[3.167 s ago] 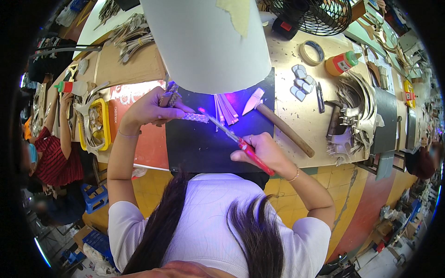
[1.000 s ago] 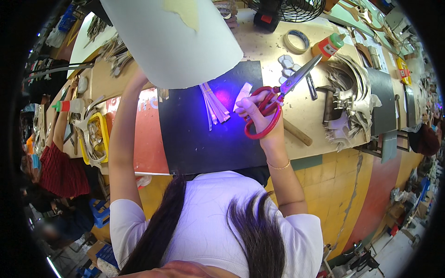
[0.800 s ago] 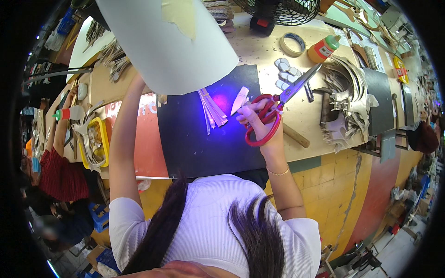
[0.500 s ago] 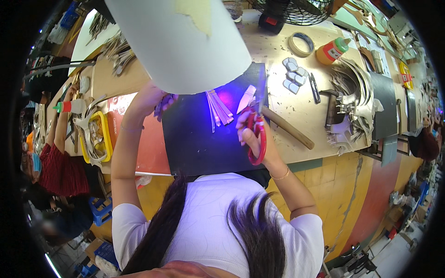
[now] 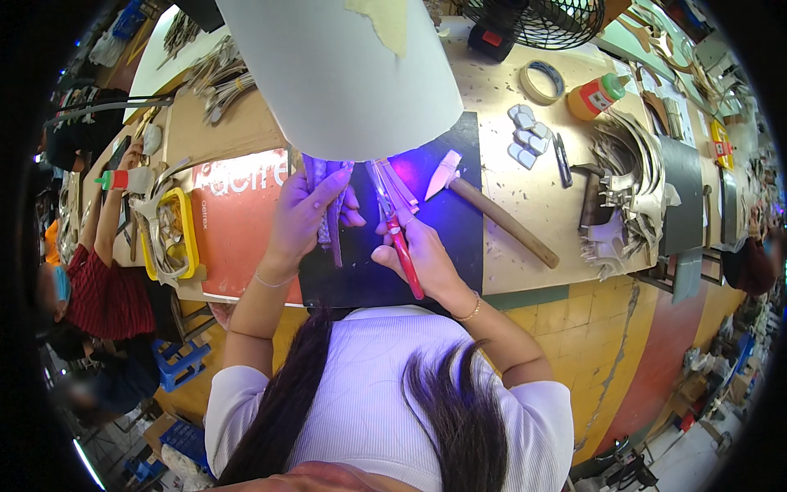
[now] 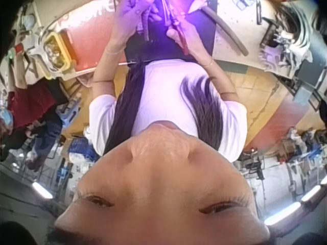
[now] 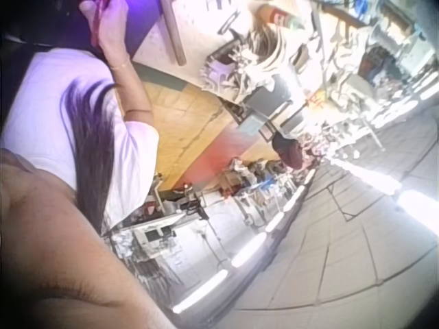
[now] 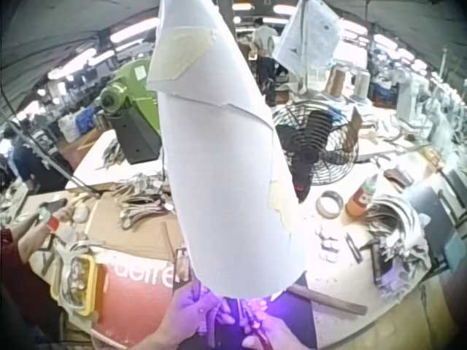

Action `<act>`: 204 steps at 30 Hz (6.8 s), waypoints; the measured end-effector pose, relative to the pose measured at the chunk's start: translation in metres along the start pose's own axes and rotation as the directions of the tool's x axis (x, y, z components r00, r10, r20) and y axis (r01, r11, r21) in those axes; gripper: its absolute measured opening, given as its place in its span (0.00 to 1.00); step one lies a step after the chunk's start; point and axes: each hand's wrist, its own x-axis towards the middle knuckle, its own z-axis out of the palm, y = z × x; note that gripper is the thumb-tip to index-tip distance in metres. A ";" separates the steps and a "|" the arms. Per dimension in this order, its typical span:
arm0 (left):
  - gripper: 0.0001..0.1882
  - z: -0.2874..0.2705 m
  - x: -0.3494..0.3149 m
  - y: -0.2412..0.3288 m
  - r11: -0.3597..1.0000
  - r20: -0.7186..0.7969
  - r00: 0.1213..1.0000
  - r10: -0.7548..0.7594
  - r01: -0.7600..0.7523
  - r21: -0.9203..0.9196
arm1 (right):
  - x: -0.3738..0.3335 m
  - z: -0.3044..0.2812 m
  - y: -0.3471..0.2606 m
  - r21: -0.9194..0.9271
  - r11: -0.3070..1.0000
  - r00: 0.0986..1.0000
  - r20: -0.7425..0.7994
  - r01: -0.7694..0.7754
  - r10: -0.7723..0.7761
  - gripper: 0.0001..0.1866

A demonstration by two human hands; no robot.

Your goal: The person uses red-handled scissors to cut a bundle of patterned fabric strips into shorter pieces on a workbench. The person then separates and aligns the cut strips by hand.

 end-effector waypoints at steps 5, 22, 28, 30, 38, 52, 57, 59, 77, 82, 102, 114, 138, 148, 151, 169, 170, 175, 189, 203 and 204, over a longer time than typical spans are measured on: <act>0.12 0.011 -0.005 -0.006 0.998 -0.025 0.997 0.068 -0.068 -0.001 | 0.001 -0.002 -0.005 -0.028 0.999 0.999 0.021 -0.044 0.044 0.34; 0.12 0.014 -0.008 -0.003 0.998 -0.047 0.997 0.059 -0.060 -0.010 | 0.008 -0.006 -0.005 -0.243 0.970 1.000 -0.010 0.003 -0.005 0.33; 0.12 0.013 -0.001 -0.009 0.997 -0.046 0.996 0.076 -0.076 0.007 | 0.016 0.009 0.000 -0.016 1.000 0.985 -0.174 0.009 -0.012 0.30; 0.11 0.013 0.001 -0.011 0.997 -0.048 0.996 0.073 -0.073 0.016 | 0.013 0.007 0.000 -0.084 0.996 0.984 -0.177 0.014 -0.029 0.30; 0.11 0.003 0.017 0.001 0.979 -0.058 0.995 0.082 -0.070 0.189 | 0.008 -0.016 0.004 -0.030 0.996 0.990 -0.113 -0.084 0.080 0.35; 0.15 -0.093 0.197 0.009 0.249 0.456 0.826 0.332 -0.543 0.802 | -0.015 -0.022 0.004 0.058 0.988 0.979 -0.139 -0.141 0.148 0.36; 0.11 -0.077 0.150 0.037 0.487 0.280 0.909 0.310 -0.404 0.774 | -0.013 -0.028 0.000 0.042 0.986 0.977 -0.138 -0.160 0.164 0.34; 0.10 -0.067 0.114 0.048 0.734 0.159 0.976 0.146 -0.214 0.645 | -0.007 -0.024 -0.001 0.010 0.989 0.983 -0.108 -0.146 0.146 0.34; 0.11 -0.016 0.039 0.017 0.994 0.041 0.998 0.053 -0.057 0.093 | 0.008 -0.005 -0.005 -0.142 0.983 0.993 -0.038 -0.115 0.111 0.29; 0.09 -0.007 0.038 0.007 0.990 0.080 0.990 0.112 -0.119 0.081 | 0.009 -0.004 -0.006 -0.177 0.981 0.996 -0.049 -0.081 0.074 0.29; 0.08 0.011 0.042 -0.007 0.907 0.097 0.903 0.417 -0.421 0.015 | 0.017 -0.005 -0.002 -0.332 0.935 0.979 -0.193 -0.123 0.060 0.26; 0.08 -0.004 0.049 -0.001 0.970 -0.020 0.993 0.113 -0.106 0.219 | 0.010 -0.012 0.007 -0.152 0.987 0.979 -0.202 -0.049 0.018 0.27; 0.15 -0.037 0.037 0.054 0.580 0.263 0.964 0.032 -0.232 0.781 | -0.016 -0.045 -0.010 -0.169 0.971 0.972 0.137 -0.166 0.190 0.26; 0.15 -0.038 0.019 0.046 0.662 0.252 0.966 0.055 -0.225 0.715 | -0.013 -0.054 -0.021 -0.234 0.962 0.964 0.191 -0.141 0.187 0.35; 0.23 -0.040 0.021 0.035 0.322 0.415 0.833 0.365 -0.531 0.784 | -0.015 -0.054 -0.023 -0.195 0.959 0.949 0.196 -0.208 0.246 0.32; 0.14 -0.036 0.016 0.037 0.406 0.481 0.830 0.282 -0.558 0.724 | -0.013 -0.062 -0.024 -0.254 0.963 0.923 0.342 -0.090 0.176 0.37; 0.13 -0.036 0.017 0.038 0.421 0.482 0.834 0.269 -0.552 0.719 | -0.013 -0.063 -0.025 -0.261 0.961 0.920 0.347 -0.091 0.181 0.37; 0.09 -0.035 0.018 0.041 0.438 0.499 0.833 0.241 -0.552 0.710 | -0.013 -0.063 -0.025 -0.261 0.960 0.918 0.350 -0.098 0.189 0.37; 0.10 -0.032 0.018 0.045 0.568 0.345 0.924 0.166 -0.375 0.732 | -0.017 -0.055 -0.027 -0.532 0.846 0.994 0.064 -0.040 0.088 0.35; 0.14 -0.024 0.006 0.050 0.784 0.117 0.989 -0.091 -0.001 0.621 | -0.007 -0.075 -0.044 -0.915 0.342 0.916 0.068 0.215 -0.396 0.32; 0.13 -0.024 0.006 0.051 0.787 0.109 0.989 -0.095 0.008 0.617 | -0.007 -0.076 -0.044 -0.920 0.321 0.912 0.082 0.224 -0.401 0.32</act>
